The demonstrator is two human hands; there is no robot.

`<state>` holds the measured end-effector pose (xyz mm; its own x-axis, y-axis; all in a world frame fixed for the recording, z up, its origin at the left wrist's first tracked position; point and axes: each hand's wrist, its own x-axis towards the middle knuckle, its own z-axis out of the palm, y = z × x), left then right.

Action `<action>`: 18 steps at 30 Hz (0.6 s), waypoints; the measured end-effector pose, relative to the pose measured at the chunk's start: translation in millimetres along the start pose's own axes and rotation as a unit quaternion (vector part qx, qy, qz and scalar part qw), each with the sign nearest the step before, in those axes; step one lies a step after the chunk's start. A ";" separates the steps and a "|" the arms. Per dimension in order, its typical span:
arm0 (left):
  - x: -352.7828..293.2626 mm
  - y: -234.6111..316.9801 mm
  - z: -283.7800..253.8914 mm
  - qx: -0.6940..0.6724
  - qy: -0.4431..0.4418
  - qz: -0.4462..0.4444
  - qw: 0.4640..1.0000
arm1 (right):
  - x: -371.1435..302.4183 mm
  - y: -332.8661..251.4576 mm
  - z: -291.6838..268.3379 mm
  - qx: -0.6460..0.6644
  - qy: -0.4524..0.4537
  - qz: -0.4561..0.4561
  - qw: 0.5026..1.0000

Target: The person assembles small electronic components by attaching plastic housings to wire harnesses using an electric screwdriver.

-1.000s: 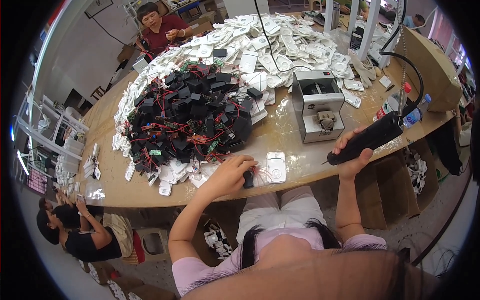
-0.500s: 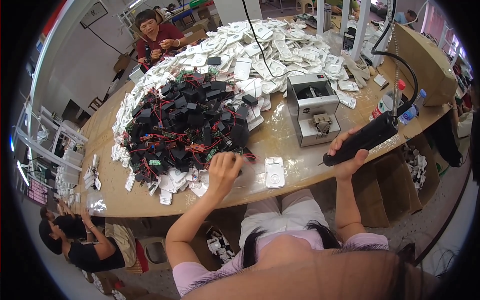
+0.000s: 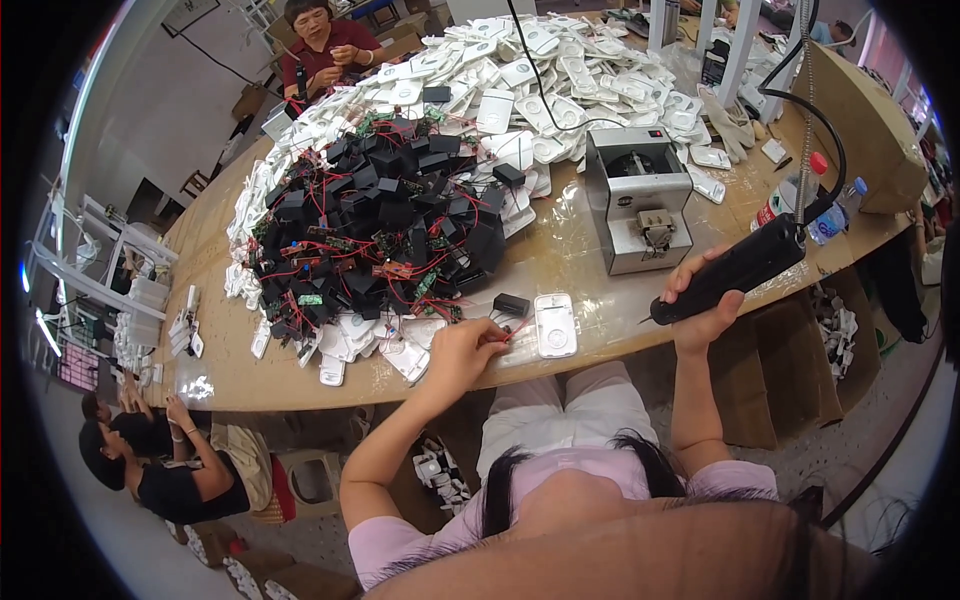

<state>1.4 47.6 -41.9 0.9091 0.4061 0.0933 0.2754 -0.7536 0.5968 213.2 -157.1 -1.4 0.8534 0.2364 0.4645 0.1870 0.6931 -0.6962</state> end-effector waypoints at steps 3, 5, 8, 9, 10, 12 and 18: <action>12.4 -16.7 -6.5 -0.154 -0.086 -0.053 0.983 | -0.8 -2.1 2.4 0.009 -0.005 0.002 1.000; 19.2 -15.2 -14.4 -0.289 -0.122 -0.098 0.944 | -1.0 -2.3 2.8 0.011 -0.004 0.000 1.000; 20.2 -11.0 -23.8 -0.282 -0.064 -0.069 0.955 | -1.3 -2.9 -1.2 0.014 0.001 0.000 1.000; 20.3 -9.0 -27.8 -0.287 -0.055 -0.045 0.955 | -1.1 -4.5 -1.6 0.011 0.003 -0.002 1.000; 20.4 -5.8 -32.3 -0.286 -0.054 -0.043 0.956 | -0.5 -5.4 -1.7 0.008 0.005 -0.005 1.000; 20.6 8.0 -44.9 -0.381 -0.018 -0.072 0.922 | -0.1 -4.9 -2.5 0.015 0.006 -0.006 1.000; 15.0 23.7 -57.4 -0.432 -0.005 -0.058 0.900 | 0.5 -1.6 -0.7 0.021 0.000 -0.008 1.000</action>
<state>3.6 65.5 19.4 0.8940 0.4479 -0.0139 0.0267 -0.0224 0.9994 213.6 -158.6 -0.5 0.8503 0.2245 0.4760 0.1803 0.7254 -0.6643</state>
